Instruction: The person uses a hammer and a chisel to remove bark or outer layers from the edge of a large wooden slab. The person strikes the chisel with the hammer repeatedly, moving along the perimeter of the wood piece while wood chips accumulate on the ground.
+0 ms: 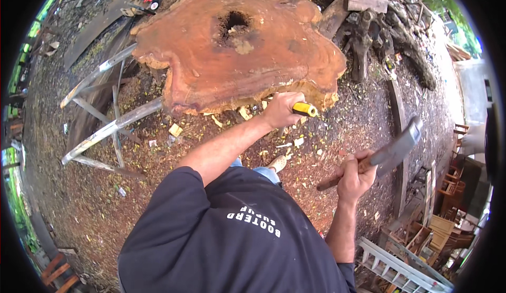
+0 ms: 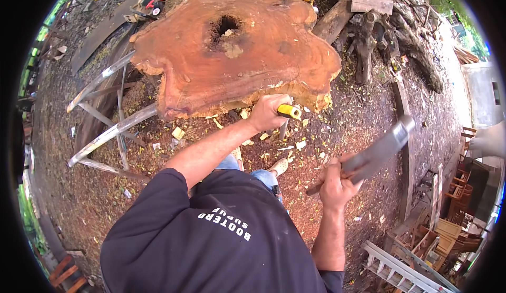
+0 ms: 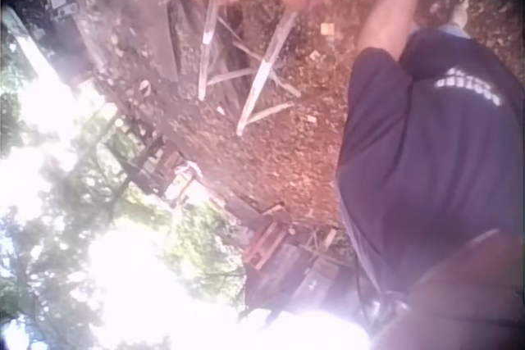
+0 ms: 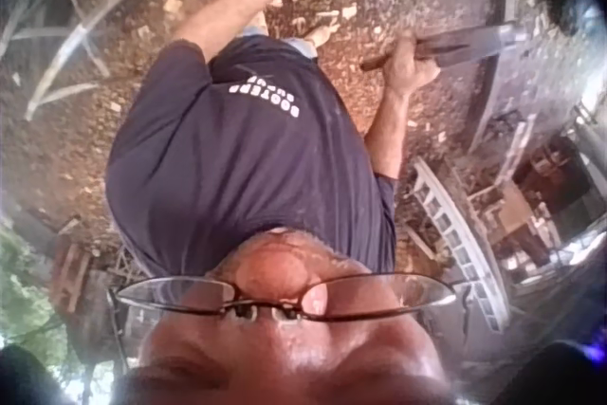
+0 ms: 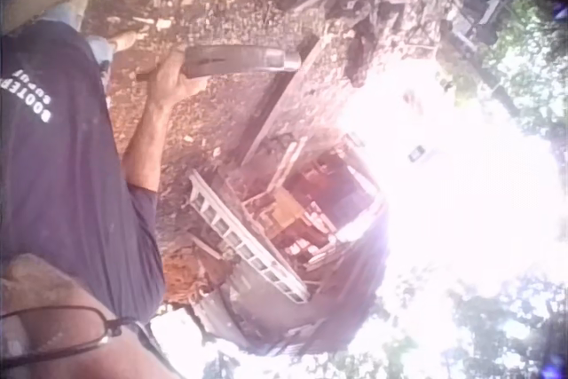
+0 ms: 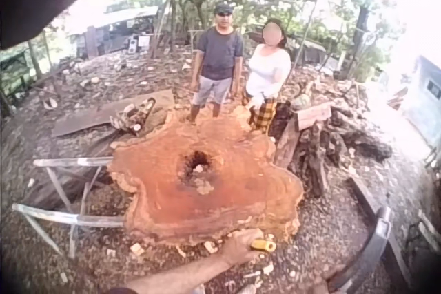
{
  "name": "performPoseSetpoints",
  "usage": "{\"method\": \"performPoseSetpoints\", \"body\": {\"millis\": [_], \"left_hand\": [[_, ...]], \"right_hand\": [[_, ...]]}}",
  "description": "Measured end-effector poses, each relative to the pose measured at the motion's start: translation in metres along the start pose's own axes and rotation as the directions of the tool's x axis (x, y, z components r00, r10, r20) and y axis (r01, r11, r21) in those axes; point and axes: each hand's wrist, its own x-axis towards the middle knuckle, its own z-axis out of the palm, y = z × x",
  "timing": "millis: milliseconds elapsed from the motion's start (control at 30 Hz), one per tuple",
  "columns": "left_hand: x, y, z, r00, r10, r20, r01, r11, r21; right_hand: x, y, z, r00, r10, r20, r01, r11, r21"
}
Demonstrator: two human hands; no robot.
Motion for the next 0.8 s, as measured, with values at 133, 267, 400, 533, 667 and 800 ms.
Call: {"method": "performPoseSetpoints", "body": {"millis": [133,267,400,533,667,800], "left_hand": [[-0.008,0.021,0.0,0.998,0.066,0.01,-0.066,0.998,-0.023],[-0.02,0.052,0.0,0.966,0.198,0.165,-0.2,0.98,-0.002],[0.0,0.06,-0.014,0.964,0.207,0.166,-0.22,0.974,0.063],[0.012,0.044,-0.01,0.967,0.179,0.183,-0.207,0.967,0.149],[0.023,0.037,0.015,0.949,0.007,0.315,-0.09,0.964,0.252],[0.033,0.025,0.043,0.909,-0.088,0.407,-0.035,0.958,0.284]], "right_hand": [[-0.015,0.008,0.009,0.998,0.06,0.003,-0.06,0.998,0.027],[-0.021,0.027,0.006,0.996,0.021,0.083,-0.007,0.986,-0.165],[-0.027,0.024,0.004,0.992,0.127,0.003,-0.126,0.987,-0.104],[-0.031,0.033,-0.005,0.991,0.129,0.034,-0.125,0.985,-0.117],[-0.036,0.042,-0.008,0.974,0.222,-0.042,-0.222,0.975,0.01],[-0.043,0.055,-0.019,0.961,0.269,-0.067,-0.259,0.957,0.128]]}}
